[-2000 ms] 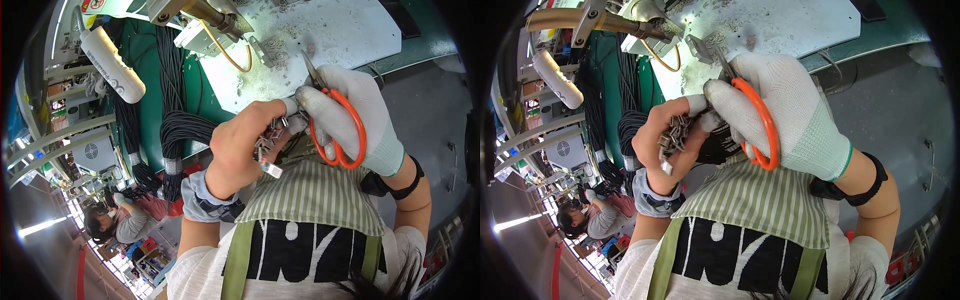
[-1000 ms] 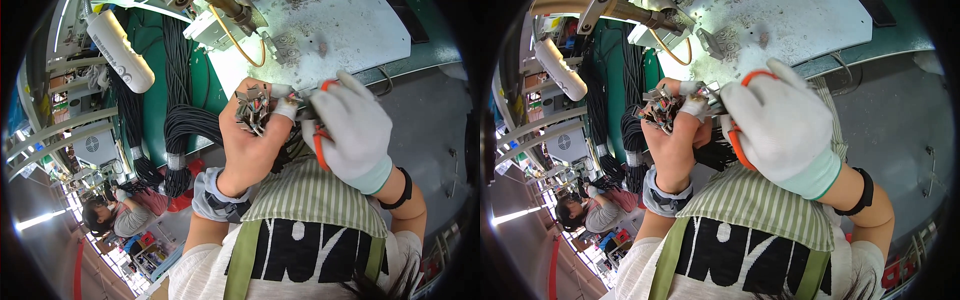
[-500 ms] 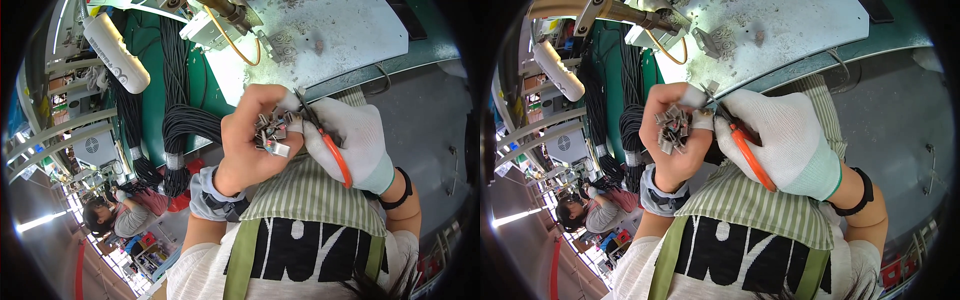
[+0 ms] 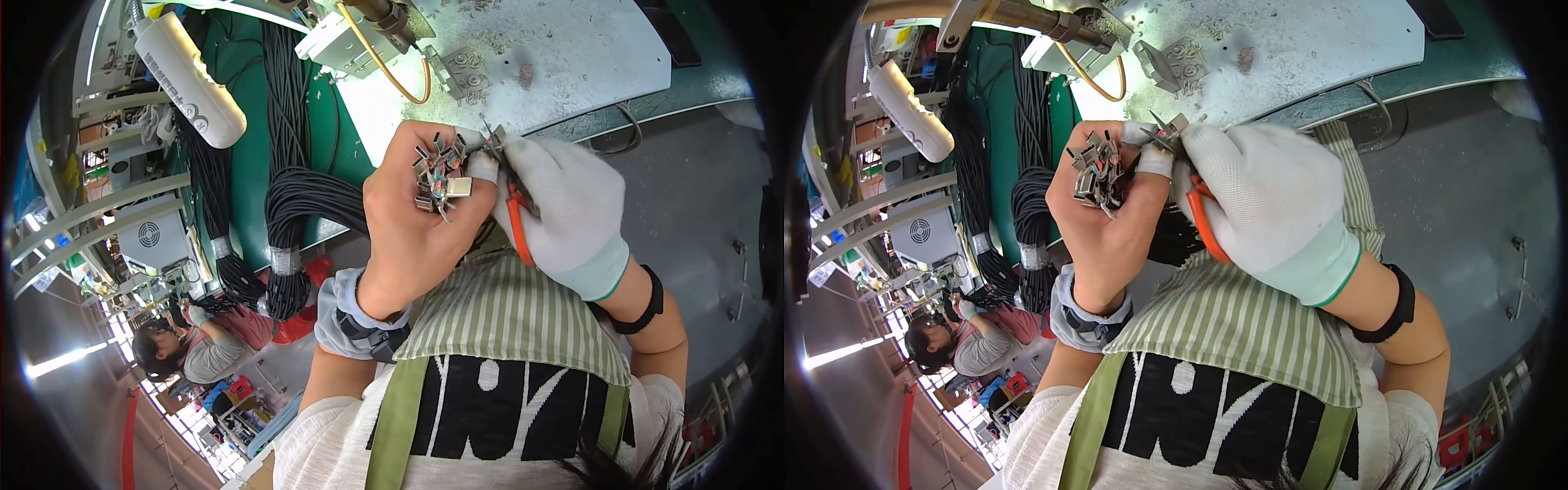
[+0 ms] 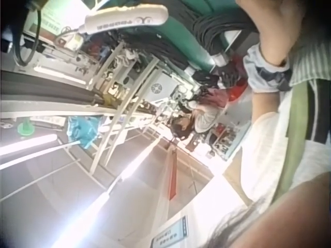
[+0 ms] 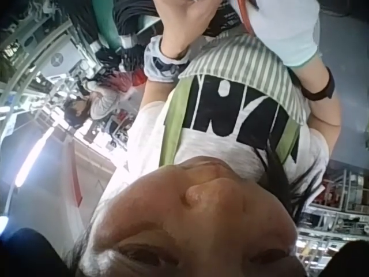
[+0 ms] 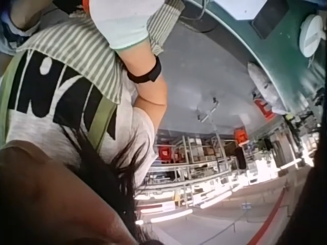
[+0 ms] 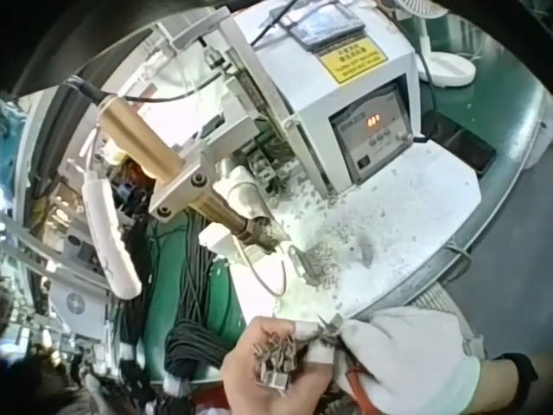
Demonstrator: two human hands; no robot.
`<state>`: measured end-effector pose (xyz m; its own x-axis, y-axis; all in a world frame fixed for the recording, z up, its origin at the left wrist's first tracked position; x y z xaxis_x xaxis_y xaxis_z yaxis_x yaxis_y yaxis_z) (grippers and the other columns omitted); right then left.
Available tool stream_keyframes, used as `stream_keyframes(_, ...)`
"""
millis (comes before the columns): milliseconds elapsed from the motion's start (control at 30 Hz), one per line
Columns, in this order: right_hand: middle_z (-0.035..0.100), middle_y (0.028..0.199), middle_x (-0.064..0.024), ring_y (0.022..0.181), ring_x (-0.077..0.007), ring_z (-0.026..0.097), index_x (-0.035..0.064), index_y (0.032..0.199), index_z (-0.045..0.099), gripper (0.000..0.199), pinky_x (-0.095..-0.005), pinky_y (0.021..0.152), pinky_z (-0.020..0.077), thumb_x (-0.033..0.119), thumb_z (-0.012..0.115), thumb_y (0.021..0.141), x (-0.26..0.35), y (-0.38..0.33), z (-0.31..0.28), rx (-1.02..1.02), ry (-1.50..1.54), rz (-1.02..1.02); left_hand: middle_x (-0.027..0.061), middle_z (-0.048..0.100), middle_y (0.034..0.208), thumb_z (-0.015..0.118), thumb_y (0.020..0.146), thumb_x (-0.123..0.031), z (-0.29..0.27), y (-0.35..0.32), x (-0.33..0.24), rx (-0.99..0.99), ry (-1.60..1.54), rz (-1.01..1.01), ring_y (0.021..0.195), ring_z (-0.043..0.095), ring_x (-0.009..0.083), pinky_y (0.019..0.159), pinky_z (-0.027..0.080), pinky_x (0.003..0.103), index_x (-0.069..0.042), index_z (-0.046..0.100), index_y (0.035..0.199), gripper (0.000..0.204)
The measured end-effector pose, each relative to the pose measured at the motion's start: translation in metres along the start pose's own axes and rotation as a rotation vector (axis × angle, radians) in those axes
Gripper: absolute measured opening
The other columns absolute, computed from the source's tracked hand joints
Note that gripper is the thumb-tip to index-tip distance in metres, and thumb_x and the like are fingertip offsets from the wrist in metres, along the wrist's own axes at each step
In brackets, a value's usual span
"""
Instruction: The person holds a bundle of wires and uses shears to trim the ends of individual wires before placing them into a machine that presses them. They repeat this process of trimming and pressing for each wire in the bundle.
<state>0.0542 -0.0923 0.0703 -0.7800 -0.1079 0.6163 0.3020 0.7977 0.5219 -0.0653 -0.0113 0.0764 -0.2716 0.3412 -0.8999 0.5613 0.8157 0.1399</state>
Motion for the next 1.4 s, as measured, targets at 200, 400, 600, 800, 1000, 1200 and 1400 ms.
stream_keyframes(200, 0.046, 0.056, -0.0123, 0.049, -0.0254, 0.052, 0.0008, 0.076, 0.054, 0.018, -0.0336, 0.049, 0.0415, 0.016, 0.062, 0.082, -0.005, -0.011, 0.009, 0.333, 0.627, 0.549, 0.0009, 0.059, 0.075, 0.063, 0.08, 0.003, -0.002, 0.002, 0.01, 0.078, -0.257, -0.219, 0.061, 0.049, 0.0017, 0.052, 0.038, 0.017, 0.002, 0.057, 0.097, 0.018)
stream_keyframes(400, 0.046, 0.052, -0.0113, 0.041, -0.0205, 0.05, 0.0012, 0.07, 0.054, 0.025, -0.0316, 0.042, 0.0377, 0.02, 0.057, 0.086, -0.033, 0.012, 0.0, 0.209, 0.537, 0.456, -0.0028, 0.048, 0.066, 0.059, 0.084, -0.002, -0.03, 0.027, 0.048, 0.025, -0.438, -0.462, 0.055, 0.042, 0.0044, 0.048, 0.033, 0.02, -0.001, 0.055, 0.085, 0.005)
stream_keyframes(600, 0.05, 0.056, -0.0057, 0.041, -0.0129, 0.049, 0.0, 0.083, 0.057, 0.019, -0.0264, 0.042, 0.0395, 0.019, 0.056, 0.087, -0.062, 0.062, 0.035, 0.535, 0.546, 0.596, -0.0028, 0.044, 0.062, 0.059, 0.084, -0.007, -0.012, 0.066, 0.068, 0.155, -0.656, -0.516, 0.05, 0.037, 0.0049, 0.045, 0.029, 0.021, -0.002, 0.054, 0.081, 0.007)
stream_keyframes(800, 0.051, 0.063, -0.0059, 0.046, -0.0153, 0.052, 0.0006, 0.094, 0.058, 0.02, -0.0264, 0.044, 0.0415, 0.012, 0.062, 0.078, -0.073, 0.077, 0.048, 0.215, 0.153, -0.589, -0.0016, 0.047, 0.058, 0.06, 0.081, -0.007, -0.01, 0.078, 0.069, 0.199, -0.424, -0.299, 0.046, 0.041, 0.005, 0.042, 0.032, 0.021, -0.002, 0.055, 0.078, 0.008)
stream_keyframes(1000, 0.051, 0.064, -0.0068, 0.048, -0.0166, 0.053, 0.0006, 0.093, 0.058, 0.023, -0.0274, 0.044, 0.0424, 0.012, 0.064, 0.074, -0.08, 0.079, 0.055, 0.255, 0.341, -0.544, -0.0011, 0.05, 0.057, 0.061, 0.079, -0.007, -0.012, 0.084, 0.061, 0.189, -0.321, -0.236, 0.046, 0.044, 0.0052, 0.041, 0.033, 0.021, -0.001, 0.056, 0.078, 0.008)
stream_keyframes(1200, 0.051, 0.054, -0.0048, 0.041, -0.0119, 0.05, -0.001, 0.078, 0.056, 0.022, -0.025, 0.039, 0.0398, 0.02, 0.061, 0.083, -0.078, 0.086, 0.06, 0.641, 0.712, 0.613, -0.0022, 0.049, 0.057, 0.061, 0.08, -0.007, -0.013, 0.083, 0.066, 0.22, -0.352, -0.292, 0.046, 0.043, 0.0043, 0.041, 0.032, 0.021, 0.0, 0.057, 0.081, 0.008)
stream_keyframes(1400, 0.051, 0.049, -0.0036, 0.037, -0.01, 0.048, -0.0003, 0.07, 0.055, 0.031, -0.0238, 0.036, 0.039, 0.026, 0.058, 0.087, -0.082, 0.089, 0.062, 0.661, 0.707, 0.545, -0.0036, 0.049, 0.059, 0.062, 0.081, -0.008, -0.015, 0.083, 0.071, 0.25, -0.328, -0.309, 0.048, 0.041, 0.0032, 0.042, 0.031, 0.02, -0.001, 0.058, 0.081, 0.008)
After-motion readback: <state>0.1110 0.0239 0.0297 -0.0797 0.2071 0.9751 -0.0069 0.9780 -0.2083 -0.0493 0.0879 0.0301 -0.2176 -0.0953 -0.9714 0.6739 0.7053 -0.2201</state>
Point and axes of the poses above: each hand's wrist, its own y-axis towards the middle knuckle, its own z-axis out of the palm, x = y × z, the point moved 4 cm from there along y, towards the middle knuckle
